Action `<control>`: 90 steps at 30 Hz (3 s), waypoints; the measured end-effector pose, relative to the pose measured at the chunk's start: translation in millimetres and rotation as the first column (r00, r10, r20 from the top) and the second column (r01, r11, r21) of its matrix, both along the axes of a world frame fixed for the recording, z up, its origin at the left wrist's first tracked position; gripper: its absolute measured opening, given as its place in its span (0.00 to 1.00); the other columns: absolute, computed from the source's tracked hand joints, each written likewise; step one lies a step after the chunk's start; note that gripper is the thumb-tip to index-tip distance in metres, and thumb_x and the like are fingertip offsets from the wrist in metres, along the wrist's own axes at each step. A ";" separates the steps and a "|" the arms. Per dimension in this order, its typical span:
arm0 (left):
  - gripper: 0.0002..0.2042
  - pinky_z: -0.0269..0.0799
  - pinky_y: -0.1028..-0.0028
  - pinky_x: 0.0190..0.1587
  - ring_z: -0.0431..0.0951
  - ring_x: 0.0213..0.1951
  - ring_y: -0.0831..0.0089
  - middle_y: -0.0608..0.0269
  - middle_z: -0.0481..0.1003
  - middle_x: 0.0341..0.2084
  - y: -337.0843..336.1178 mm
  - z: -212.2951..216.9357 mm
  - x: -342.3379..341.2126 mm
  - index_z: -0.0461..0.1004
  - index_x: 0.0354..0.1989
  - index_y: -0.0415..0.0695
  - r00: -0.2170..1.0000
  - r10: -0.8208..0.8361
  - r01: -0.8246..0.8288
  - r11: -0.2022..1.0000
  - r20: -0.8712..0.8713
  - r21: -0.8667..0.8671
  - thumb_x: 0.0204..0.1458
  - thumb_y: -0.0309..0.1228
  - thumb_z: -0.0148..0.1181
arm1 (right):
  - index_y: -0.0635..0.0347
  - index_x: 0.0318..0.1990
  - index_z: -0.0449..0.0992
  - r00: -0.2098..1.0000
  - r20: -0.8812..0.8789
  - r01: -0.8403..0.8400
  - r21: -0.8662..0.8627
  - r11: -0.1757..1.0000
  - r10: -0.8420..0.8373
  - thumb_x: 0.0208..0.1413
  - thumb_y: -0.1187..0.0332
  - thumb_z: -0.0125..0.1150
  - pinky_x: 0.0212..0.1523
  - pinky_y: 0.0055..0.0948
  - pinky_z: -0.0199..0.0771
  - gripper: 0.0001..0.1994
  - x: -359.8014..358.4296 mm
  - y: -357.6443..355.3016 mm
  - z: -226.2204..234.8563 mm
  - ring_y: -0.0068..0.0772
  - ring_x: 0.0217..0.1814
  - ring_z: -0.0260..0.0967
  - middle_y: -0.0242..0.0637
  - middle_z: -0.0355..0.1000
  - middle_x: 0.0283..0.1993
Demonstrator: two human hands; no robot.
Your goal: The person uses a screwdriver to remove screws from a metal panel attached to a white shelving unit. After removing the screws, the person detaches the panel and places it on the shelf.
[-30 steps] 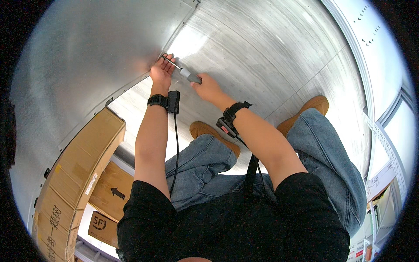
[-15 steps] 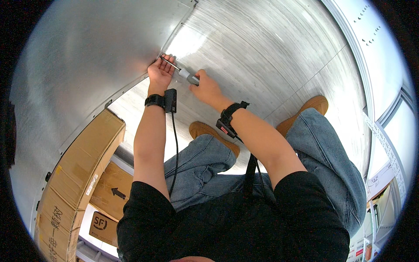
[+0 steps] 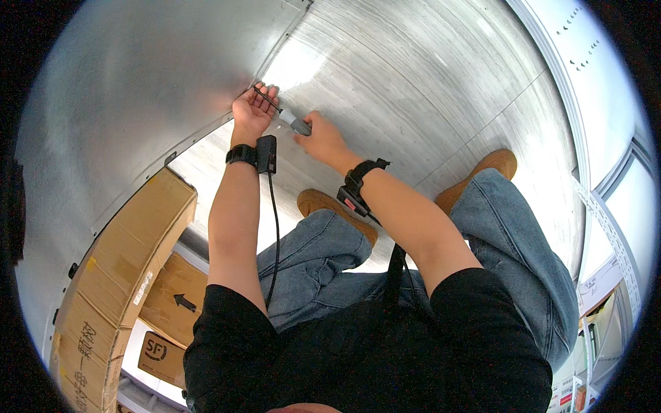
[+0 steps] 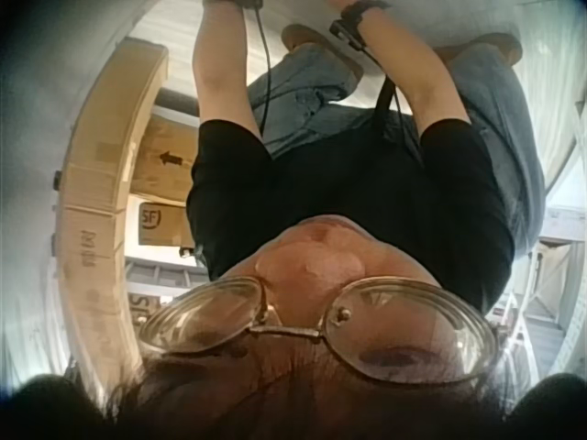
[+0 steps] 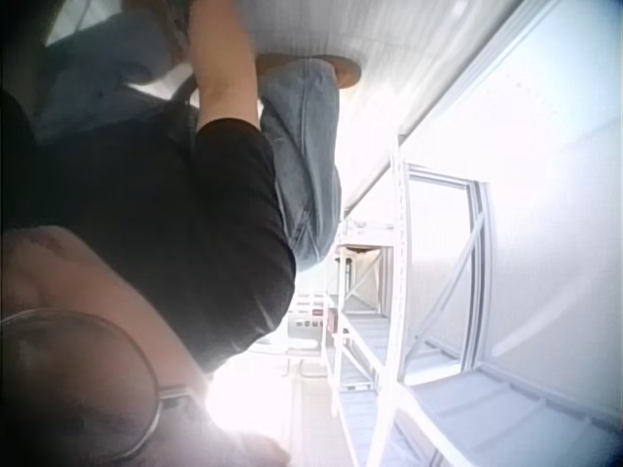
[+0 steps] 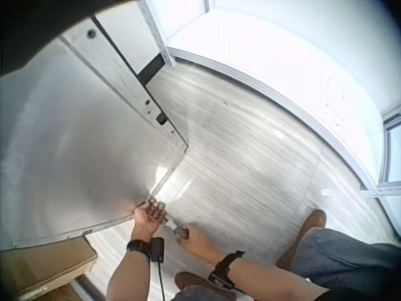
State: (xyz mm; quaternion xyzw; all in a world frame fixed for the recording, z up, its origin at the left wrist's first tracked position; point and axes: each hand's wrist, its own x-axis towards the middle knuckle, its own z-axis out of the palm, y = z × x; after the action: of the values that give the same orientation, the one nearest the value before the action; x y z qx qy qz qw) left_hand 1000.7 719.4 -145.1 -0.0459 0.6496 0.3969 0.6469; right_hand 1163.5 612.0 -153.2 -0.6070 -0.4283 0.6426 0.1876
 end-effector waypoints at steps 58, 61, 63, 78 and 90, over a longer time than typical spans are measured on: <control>0.13 0.71 0.62 0.45 0.76 0.40 0.63 0.57 0.74 0.35 -2.8 2.4 -2.8 0.67 0.40 0.38 1.000 -0.002 0.002 1.000 -0.002 0.025 0.59 0.32 0.37 | 0.68 0.42 0.65 0.999 -0.015 0.039 -0.055 0.998 -0.040 0.48 0.64 0.63 0.40 0.39 0.70 0.20 -2.5 14.4 21.8 0.45 0.35 0.71 0.48 0.71 0.35; 0.13 0.71 0.63 0.45 0.76 0.40 0.63 0.57 0.74 0.35 -2.4 4.2 -1.1 0.68 0.40 0.38 1.000 0.006 -0.006 1.000 0.000 0.018 0.59 0.32 0.37 | 0.70 0.43 0.66 0.997 0.033 0.074 0.025 0.997 -0.075 0.47 0.64 0.64 0.42 0.40 0.69 0.21 -7.5 9.1 15.7 0.48 0.39 0.71 0.50 0.70 0.38; 0.13 0.71 0.63 0.45 0.76 0.40 0.62 0.57 0.74 0.35 -2.4 3.8 -1.6 0.68 0.40 0.38 1.000 0.008 -0.008 1.000 0.006 0.020 0.59 0.32 0.38 | 0.71 0.42 0.68 0.998 0.002 0.059 -0.052 0.997 -0.059 0.46 0.64 0.65 0.43 0.40 0.68 0.21 -7.7 11.1 13.8 0.50 0.42 0.69 0.53 0.69 0.41; 0.13 0.69 0.65 0.46 0.76 0.40 0.66 0.63 0.75 0.35 -1.5 6.9 5.9 0.70 0.41 0.41 0.997 0.057 -0.057 0.998 -0.056 0.000 0.59 0.32 0.37 | 0.67 0.46 0.70 0.993 -0.091 0.060 -0.218 0.974 -0.081 0.49 0.65 0.60 0.40 0.40 0.68 0.18 0.0 19.4 40.9 0.49 0.39 0.70 0.53 0.72 0.37; 0.13 0.71 0.65 0.45 0.77 0.40 0.66 0.63 0.76 0.36 -0.4 -1.3 1.6 0.71 0.40 0.41 0.997 0.071 -0.071 0.997 -0.027 0.001 0.58 0.31 0.38 | 0.65 0.43 0.70 0.992 0.124 0.014 0.119 0.993 -0.029 0.47 0.63 0.62 0.39 0.37 0.68 0.18 0.5 11.0 16.9 0.44 0.39 0.71 0.49 0.72 0.39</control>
State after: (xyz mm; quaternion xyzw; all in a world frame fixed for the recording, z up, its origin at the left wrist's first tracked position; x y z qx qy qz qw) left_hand 1002.3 719.0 -146.3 -0.0637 0.6563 0.4201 0.6234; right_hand 1163.9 622.9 -136.3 -0.6386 -0.4698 0.5746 0.2030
